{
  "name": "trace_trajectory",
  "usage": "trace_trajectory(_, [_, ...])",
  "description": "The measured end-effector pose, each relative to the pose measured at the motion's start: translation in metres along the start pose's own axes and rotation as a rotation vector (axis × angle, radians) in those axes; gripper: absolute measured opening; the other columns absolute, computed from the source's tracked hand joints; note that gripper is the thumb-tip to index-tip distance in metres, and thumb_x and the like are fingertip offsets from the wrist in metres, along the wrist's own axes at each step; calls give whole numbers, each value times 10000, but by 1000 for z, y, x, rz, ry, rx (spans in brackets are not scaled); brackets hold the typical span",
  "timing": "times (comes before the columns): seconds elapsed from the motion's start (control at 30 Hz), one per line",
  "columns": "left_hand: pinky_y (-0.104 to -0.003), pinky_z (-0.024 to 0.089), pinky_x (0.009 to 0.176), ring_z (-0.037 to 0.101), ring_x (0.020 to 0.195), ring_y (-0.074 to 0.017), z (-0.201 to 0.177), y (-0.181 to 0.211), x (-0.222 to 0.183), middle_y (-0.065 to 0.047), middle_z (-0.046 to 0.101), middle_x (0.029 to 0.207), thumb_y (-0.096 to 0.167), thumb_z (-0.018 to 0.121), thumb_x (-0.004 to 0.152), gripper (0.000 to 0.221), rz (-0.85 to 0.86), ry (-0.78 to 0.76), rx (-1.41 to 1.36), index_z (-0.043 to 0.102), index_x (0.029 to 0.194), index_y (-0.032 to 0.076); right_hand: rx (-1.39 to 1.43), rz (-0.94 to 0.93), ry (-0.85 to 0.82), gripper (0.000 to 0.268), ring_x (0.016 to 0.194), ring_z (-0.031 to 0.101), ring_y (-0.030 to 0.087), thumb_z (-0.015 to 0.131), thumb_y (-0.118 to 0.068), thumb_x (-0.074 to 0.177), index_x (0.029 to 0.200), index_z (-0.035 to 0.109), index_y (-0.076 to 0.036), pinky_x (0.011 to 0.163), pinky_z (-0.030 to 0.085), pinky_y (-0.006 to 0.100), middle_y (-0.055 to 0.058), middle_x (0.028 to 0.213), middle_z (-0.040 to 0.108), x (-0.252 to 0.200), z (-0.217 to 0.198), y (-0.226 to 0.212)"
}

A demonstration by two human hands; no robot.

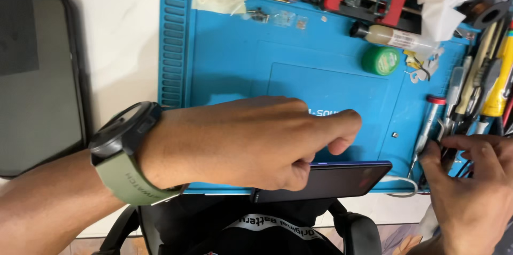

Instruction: The person uses tweezers to pry open the back cover of a purple smartphone, removes the SIM tray, and then uses a prying tool to separate the screen assembly from the frame. The person then uses tweezers to disconnect internal ribbon cables.

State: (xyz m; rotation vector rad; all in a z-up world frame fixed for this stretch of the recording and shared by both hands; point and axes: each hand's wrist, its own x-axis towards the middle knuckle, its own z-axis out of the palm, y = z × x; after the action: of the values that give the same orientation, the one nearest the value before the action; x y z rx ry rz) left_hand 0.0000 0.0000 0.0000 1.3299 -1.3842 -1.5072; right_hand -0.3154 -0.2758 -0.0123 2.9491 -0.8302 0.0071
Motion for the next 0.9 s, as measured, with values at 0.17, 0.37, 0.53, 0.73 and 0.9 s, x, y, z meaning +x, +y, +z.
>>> trace_trajectory(0.17, [-497,260,565,400,601,-284,2,0,0,-74,579,672,74,636,904,357,37,60,98,466,1198,185,387,-14,112,137,1235,655,417,646,256,1217,1269,595,140,1203,506,510,361,1422,687,-9,4,-10])
trace_trajectory(0.37, [-499,165,548,245,582,-258,5,-4,1,-80,317,590,35,636,871,348,67,105,130,435,1118,177,615,-278,-89,95,1200,748,427,594,-107,1117,1141,640,-27,1060,588,467,261,1310,633,-7,-37,-33])
trace_trajectory(0.53, [-506,146,563,219,619,-289,8,-11,5,-100,298,624,18,603,850,327,101,131,116,415,1074,166,608,-496,-145,153,1063,694,384,713,5,1014,1146,772,-45,957,543,459,241,1312,638,16,-42,-99])
trace_trajectory(0.73, [-490,93,575,149,634,-250,11,-21,7,-64,244,646,-25,579,833,310,200,205,122,399,1032,130,606,-584,-37,73,906,692,406,767,69,996,1049,774,19,810,520,473,304,1164,688,23,-26,-112])
trace_trajectory(0.9, [-496,208,539,389,594,-309,14,-25,9,-69,462,703,-22,621,756,381,239,266,157,414,1048,111,570,-650,-107,104,953,725,412,758,7,1000,1104,761,4,826,532,488,309,1181,703,29,-31,-107])
